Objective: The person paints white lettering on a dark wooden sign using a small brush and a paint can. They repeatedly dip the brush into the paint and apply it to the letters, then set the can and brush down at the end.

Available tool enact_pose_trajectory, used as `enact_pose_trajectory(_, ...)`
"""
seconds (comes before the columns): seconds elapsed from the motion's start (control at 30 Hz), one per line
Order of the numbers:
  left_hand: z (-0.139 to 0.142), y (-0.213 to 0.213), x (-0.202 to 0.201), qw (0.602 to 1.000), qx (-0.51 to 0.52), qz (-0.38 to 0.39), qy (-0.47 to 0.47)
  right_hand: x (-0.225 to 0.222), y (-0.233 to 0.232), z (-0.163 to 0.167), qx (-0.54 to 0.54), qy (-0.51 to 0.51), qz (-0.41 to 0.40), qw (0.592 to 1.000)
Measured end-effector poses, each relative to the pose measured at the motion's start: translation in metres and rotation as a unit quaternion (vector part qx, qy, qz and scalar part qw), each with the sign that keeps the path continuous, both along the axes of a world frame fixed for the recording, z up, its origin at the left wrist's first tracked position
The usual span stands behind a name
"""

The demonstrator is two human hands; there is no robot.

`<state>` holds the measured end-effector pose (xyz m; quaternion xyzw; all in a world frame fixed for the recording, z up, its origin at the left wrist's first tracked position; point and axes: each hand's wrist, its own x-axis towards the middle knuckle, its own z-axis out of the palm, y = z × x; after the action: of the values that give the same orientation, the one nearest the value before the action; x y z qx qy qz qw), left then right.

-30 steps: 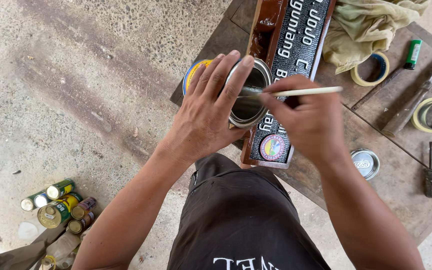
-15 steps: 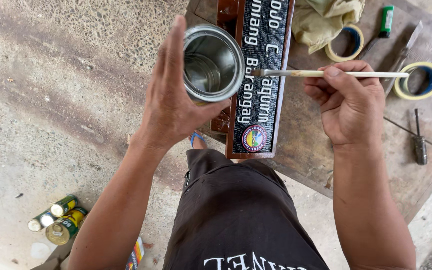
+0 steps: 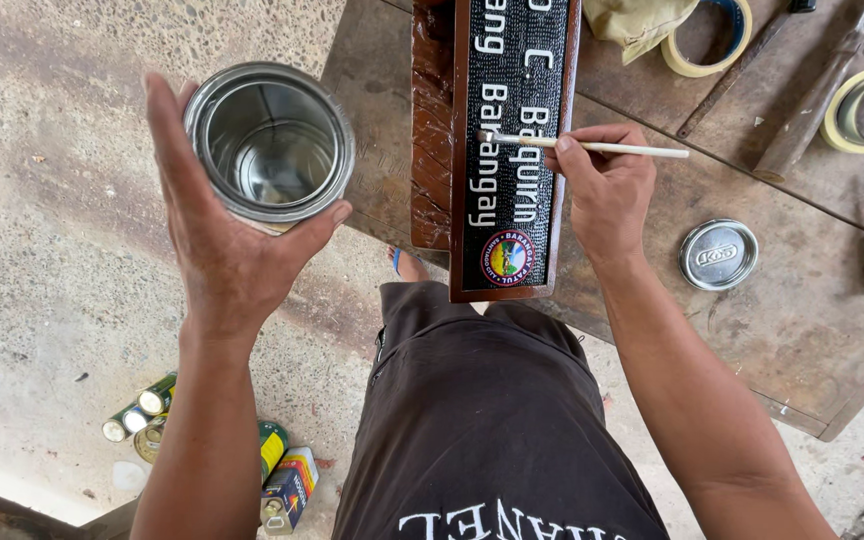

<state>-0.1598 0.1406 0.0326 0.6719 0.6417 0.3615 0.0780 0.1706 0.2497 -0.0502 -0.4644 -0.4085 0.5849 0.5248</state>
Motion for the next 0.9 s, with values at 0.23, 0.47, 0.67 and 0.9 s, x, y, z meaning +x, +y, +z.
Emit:
enact_pose_trajectory(0.23, -0.005, -0.017, -0.007, 0.999, -0.036, 0.027, -0.022, -0.005, -0.017, -0.001, 0.086, -0.098, 0.002, 0.991)
enact_pose_trajectory(0.47, -0.004, -0.018, -0.011, 0.999, -0.029, 0.016, -0.016, -0.004, -0.024, -0.006, 0.162, -0.201, 0.007, 0.966)
enact_pose_trajectory(0.67, -0.004, -0.018, -0.013, 0.999, -0.039, 0.024, -0.008, 0.007, -0.012, -0.002, 0.148, -0.182, 0.045, 0.971)
enact_pose_trajectory(0.9, -0.001, -0.02, -0.011, 0.999, -0.032, 0.017, 0.001, 0.01, -0.005, 0.012, 0.125, -0.328, 0.058, 0.935)
